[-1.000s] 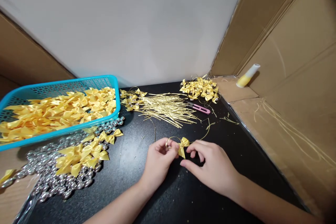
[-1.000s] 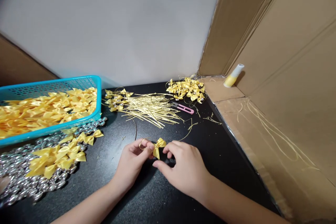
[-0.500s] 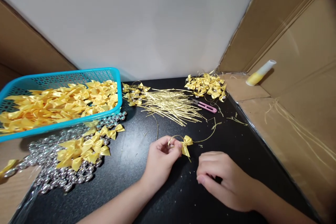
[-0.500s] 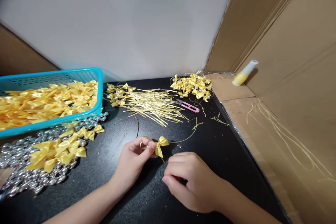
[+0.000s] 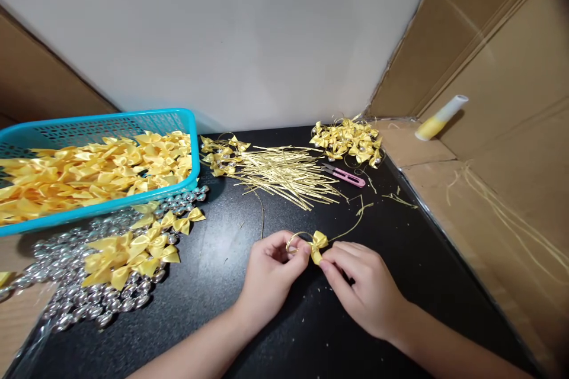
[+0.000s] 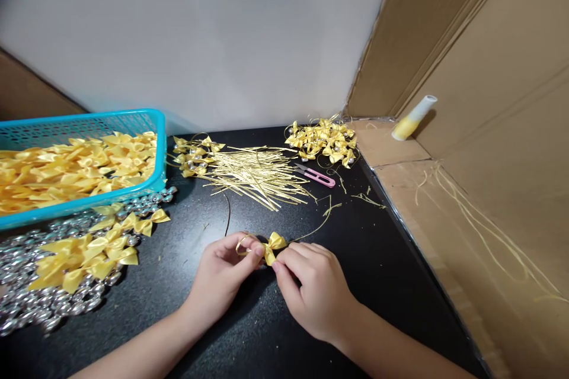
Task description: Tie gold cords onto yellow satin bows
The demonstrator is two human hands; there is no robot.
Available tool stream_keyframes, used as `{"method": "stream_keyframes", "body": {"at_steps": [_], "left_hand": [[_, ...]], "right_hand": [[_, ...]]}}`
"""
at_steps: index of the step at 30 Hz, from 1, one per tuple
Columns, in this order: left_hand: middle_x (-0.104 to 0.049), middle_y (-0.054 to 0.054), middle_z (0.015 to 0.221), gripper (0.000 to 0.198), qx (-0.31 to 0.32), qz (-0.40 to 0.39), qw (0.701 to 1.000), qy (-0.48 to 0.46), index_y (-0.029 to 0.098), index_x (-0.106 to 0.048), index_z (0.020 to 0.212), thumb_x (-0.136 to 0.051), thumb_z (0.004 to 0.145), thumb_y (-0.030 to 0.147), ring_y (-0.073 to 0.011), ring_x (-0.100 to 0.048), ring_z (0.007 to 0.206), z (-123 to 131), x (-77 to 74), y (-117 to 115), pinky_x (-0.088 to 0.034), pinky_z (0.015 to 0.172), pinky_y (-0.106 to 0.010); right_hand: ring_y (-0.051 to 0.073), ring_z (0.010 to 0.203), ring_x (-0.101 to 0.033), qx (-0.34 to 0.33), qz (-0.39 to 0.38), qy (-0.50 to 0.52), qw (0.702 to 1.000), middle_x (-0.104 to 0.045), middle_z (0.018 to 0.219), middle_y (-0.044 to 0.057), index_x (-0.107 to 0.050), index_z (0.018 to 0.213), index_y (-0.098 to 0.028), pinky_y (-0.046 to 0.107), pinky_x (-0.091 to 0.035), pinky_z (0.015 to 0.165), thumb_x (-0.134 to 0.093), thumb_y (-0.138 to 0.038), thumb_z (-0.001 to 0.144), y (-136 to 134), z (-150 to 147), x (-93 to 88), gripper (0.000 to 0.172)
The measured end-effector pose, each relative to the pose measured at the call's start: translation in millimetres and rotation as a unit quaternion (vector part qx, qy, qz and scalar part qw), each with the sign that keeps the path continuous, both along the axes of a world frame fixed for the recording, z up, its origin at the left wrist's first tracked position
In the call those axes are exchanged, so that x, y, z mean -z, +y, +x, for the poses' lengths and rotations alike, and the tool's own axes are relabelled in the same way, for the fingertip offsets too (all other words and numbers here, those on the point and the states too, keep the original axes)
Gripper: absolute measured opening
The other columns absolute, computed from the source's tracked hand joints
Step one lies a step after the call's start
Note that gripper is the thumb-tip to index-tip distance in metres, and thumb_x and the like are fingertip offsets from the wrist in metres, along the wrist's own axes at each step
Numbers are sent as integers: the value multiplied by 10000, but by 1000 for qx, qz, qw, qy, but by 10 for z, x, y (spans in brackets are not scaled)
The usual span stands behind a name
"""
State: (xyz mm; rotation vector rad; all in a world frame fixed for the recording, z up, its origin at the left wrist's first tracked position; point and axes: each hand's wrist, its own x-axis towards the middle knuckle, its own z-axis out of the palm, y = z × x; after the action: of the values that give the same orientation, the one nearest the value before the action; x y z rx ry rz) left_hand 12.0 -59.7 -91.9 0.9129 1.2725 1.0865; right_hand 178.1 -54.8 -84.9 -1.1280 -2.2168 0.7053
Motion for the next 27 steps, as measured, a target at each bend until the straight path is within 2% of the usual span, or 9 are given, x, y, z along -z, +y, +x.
{"method": "stream_keyframes", "body": {"at_steps": [5, 9, 13, 16, 18, 21, 27], "left_hand": [[-554, 20, 569, 210, -19, -5, 1000, 11, 144, -592, 624, -700, 709, 303, -86, -449, 530, -6, 24, 3, -372, 513, -190], [-538, 27, 574, 218, -19, -4, 1000, 9, 149, -581, 628, -691, 724, 310, -84, -441, 533, -9, 40, -6, -370, 517, -188], [-546, 25, 570, 198, -15, 1, 1000, 7, 146, -592, 633, -692, 724, 291, -84, -442, 532, -2, 44, -5, -365, 511, -185], [-569, 18, 583, 182, -10, 10, 1000, 6, 147, -593, 627, -689, 720, 269, -90, -464, 543, 7, 24, -10, -380, 519, -189], [-585, 11, 603, 180, 7, 25, 1000, 6, 147, -586, 619, -680, 725, 258, -99, -496, 573, 12, 6, -16, -408, 552, -197], [-575, 16, 599, 198, 27, 41, 999, 15, 147, -564, 595, -676, 724, 247, -102, -504, 588, 13, -10, -18, -422, 578, -203], [-560, 16, 601, 201, -3, 21, 1000, 20, 141, -578, 620, -674, 727, 283, -93, -463, 571, 0, 11, -17, -383, 543, -194]], "right_hand": [[98, 530, -427, 2, 19, 29, 999, -448, 564, -37, -471, 632, -187, 238, -317, 543, -482, -92, 844, 12, 51, -23, 232], [90, 502, -402, 37, 65, 60, 995, -405, 536, -51, -428, 603, -190, 236, -308, 531, -483, -64, 803, -3, 50, -56, 243], [104, 526, -436, 68, 87, 80, 991, -427, 567, -42, -493, 665, -189, 243, -344, 551, -514, -94, 794, -19, 33, -77, 161], [117, 543, -458, 83, 73, 68, 991, -463, 602, -34, -553, 760, -177, 253, -361, 555, -610, -174, 780, -24, 7, -42, 60], [120, 542, -461, 84, 56, 45, 994, -483, 604, -31, -570, 776, -173, 260, -356, 555, -649, -222, 783, -20, -15, -5, 93], [116, 544, -469, 67, 55, 26, 996, -515, 594, -29, -585, 750, -176, 266, -345, 582, -587, -176, 845, -2, -33, 33, 95], [112, 556, -457, 33, 71, 52, 996, -521, 590, -25, -591, 716, -175, 265, -343, 607, -523, -88, 857, 42, 26, -15, 179]]}}
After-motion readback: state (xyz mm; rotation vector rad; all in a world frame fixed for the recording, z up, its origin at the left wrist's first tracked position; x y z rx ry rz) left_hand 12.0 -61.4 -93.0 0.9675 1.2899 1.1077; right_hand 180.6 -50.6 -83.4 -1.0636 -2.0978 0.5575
